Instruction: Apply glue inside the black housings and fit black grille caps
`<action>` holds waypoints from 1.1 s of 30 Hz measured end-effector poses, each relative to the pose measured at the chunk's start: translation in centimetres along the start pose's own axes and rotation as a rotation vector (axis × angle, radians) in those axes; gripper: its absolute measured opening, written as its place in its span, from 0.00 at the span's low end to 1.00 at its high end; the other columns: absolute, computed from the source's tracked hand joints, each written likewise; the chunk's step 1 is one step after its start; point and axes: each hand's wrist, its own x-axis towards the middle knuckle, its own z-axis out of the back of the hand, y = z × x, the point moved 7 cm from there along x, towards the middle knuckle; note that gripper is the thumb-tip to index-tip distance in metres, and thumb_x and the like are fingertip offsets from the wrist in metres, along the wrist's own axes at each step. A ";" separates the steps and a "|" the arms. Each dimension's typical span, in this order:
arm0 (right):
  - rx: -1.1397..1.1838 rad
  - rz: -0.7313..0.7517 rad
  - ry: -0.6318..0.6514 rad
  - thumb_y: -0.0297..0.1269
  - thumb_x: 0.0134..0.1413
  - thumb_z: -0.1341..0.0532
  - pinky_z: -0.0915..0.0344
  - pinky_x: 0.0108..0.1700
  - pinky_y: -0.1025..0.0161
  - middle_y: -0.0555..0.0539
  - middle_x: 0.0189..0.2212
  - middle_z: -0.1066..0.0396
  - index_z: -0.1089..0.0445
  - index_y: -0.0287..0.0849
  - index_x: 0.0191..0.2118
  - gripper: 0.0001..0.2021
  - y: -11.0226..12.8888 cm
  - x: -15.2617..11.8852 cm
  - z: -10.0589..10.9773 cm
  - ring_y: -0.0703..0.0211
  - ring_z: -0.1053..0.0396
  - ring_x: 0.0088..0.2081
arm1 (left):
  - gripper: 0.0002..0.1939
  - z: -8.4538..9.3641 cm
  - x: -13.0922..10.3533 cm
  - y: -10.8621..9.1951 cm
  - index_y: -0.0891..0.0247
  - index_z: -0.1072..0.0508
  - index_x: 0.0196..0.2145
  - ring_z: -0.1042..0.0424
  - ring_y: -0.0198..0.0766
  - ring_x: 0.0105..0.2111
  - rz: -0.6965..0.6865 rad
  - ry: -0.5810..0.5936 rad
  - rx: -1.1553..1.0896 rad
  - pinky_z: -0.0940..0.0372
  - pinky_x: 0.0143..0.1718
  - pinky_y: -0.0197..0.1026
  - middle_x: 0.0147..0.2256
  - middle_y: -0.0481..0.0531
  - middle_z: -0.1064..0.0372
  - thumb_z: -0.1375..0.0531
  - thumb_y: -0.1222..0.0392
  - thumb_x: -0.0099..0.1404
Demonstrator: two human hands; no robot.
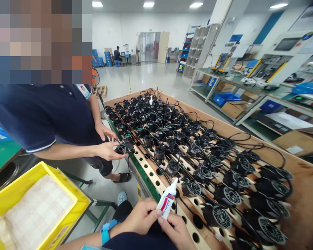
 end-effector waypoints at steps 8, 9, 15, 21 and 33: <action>0.147 -0.037 0.070 0.54 0.59 0.48 0.50 0.28 0.64 0.52 0.19 0.46 0.44 0.41 0.18 0.25 0.1 -0.8 0.2 0.64 0.48 0.24 | 0.20 -0.7 -0.3 -0.7 0.65 0.28 0.31 0.40 0.33 0.29 0.029 0.106 -0.090 0.45 0.33 0.35 0.27 0.49 0.38 0.49 0.47 0.68; 0.168 -0.048 0.092 0.54 0.59 0.48 0.51 0.28 0.64 0.52 0.19 0.46 0.44 0.41 0.18 0.25 0.1 -1.0 0.1 0.64 0.48 0.24 | 0.19 -0.8 -0.3 -0.8 0.65 0.28 0.31 0.41 0.33 0.28 0.037 0.125 -0.112 0.45 0.32 0.35 0.27 0.49 0.39 0.48 0.47 0.67; 0.182 -0.078 0.074 0.55 0.60 0.50 0.47 0.31 0.64 0.50 0.21 0.40 0.36 0.40 0.21 0.25 -1.5 -2.3 0.3 0.62 0.42 0.26 | 0.21 -2.1 0.0 -0.9 0.67 0.31 0.28 0.45 0.32 0.27 0.085 0.220 -0.153 0.46 0.29 0.34 0.25 0.47 0.42 0.48 0.45 0.66; 0.154 -0.109 -0.042 0.57 0.60 0.51 0.43 0.33 0.64 0.48 0.22 0.35 0.31 0.39 0.24 0.27 -2.8 -3.2 0.3 0.60 0.39 0.27 | 0.23 -2.6 0.1 -1.0 0.69 0.30 0.29 0.40 0.31 0.27 0.066 0.207 -0.184 0.45 0.30 0.33 0.26 0.49 0.36 0.47 0.43 0.65; 0.071 0.032 -0.067 0.55 0.57 0.48 0.35 0.32 0.59 0.44 0.25 0.26 0.28 0.44 0.26 0.22 -2.7 -2.8 0.3 0.50 0.30 0.28 | 0.27 -3.9 -0.6 1.0 0.66 0.33 0.28 0.43 0.28 0.23 0.132 0.211 -0.439 0.49 0.25 0.32 0.23 0.46 0.41 0.44 0.35 0.60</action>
